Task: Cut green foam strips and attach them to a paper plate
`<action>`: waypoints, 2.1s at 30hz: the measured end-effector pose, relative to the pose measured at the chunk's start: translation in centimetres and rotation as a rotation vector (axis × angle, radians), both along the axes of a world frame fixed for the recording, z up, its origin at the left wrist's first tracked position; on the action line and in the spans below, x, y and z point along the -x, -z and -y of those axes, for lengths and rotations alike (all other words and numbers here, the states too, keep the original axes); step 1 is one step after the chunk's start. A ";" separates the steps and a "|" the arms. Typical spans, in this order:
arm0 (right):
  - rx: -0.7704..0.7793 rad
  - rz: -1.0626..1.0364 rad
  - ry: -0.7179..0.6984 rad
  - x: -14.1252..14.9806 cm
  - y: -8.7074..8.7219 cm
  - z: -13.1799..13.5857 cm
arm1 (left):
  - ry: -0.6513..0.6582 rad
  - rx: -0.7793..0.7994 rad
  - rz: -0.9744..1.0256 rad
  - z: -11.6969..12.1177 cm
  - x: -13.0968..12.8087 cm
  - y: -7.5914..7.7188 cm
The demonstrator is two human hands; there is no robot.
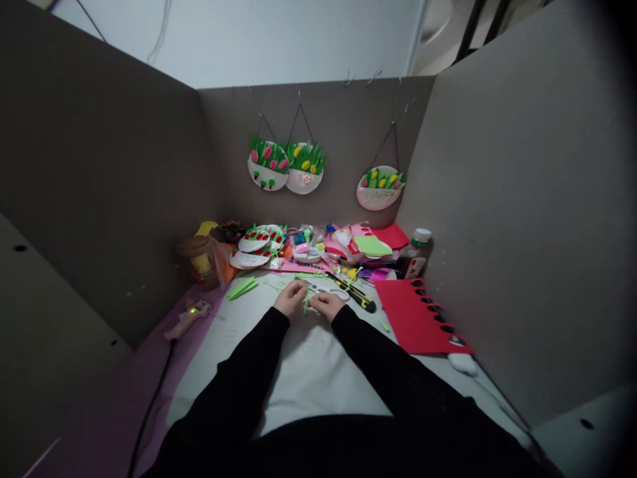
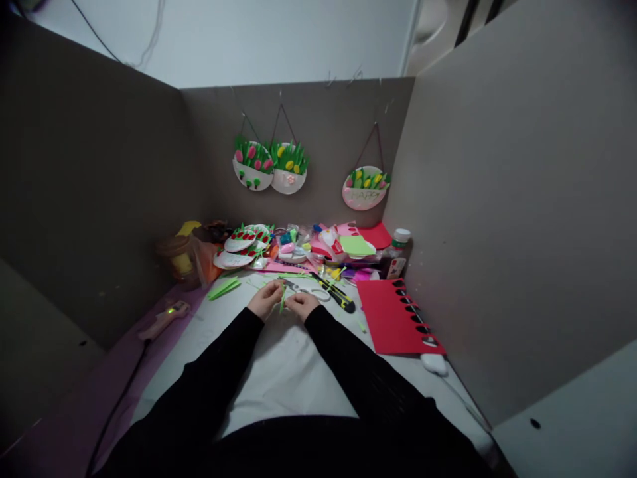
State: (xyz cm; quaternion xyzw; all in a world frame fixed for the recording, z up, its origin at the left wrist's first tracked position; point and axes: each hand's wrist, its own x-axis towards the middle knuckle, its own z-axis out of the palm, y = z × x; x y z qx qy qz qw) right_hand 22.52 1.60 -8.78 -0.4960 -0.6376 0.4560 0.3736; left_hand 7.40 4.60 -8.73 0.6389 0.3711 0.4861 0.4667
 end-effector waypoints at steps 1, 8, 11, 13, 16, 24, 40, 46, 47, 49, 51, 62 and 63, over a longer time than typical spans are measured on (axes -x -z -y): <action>0.002 -0.020 -0.008 0.0 0.0 0.0 | 0.012 0.029 0.011 0.1 -0.1 0.0; -0.006 -0.077 -0.064 0.3 0.6 -0.2 | 0.061 0.115 0.070 0.7 -0.5 -0.5; -0.070 -0.045 -0.021 0.1 1.0 -0.5 | 0.084 0.113 0.026 1.0 -0.4 -0.9; -0.082 -0.023 0.009 0.0 1.2 -0.5 | 0.112 0.077 -0.036 1.2 -0.2 -1.1; -0.061 -0.025 0.025 0.1 1.3 -0.4 | 0.114 0.092 -0.101 1.4 0.1 -1.5; -0.090 -0.055 0.047 0.1 1.4 -0.3 | 0.086 0.147 -0.088 1.4 0.4 -1.8; -0.375 0.381 0.124 0.5 1.8 0.1 | -0.074 -0.174 -0.297 0.8 2.7 -2.7; -0.496 0.475 0.120 -0.3 1.5 0.1 | -0.024 -0.396 -0.825 0.7 3.0 -2.8; -0.495 0.473 0.139 -0.5 1.3 0.0 | -0.083 -0.390 -0.843 0.3 4.0 -3.0; -0.475 0.481 0.195 -0.9 1.1 -0.1 | -0.307 -0.305 -0.845 -0.7 6.9 -3.4; -0.432 0.497 0.236 -1.1 0.9 -0.3 | -0.603 -0.150 -0.844 -1.5 10.3 -3.8; -0.445 0.627 0.157 -0.5 0.7 0.2 | -0.849 0.000 -1.067 -1.8 14.8 -3.5; -0.461 0.630 0.123 -0.3 0.7 0.4 | -0.799 -0.054 -1.062 -1.7 14.2 -3.5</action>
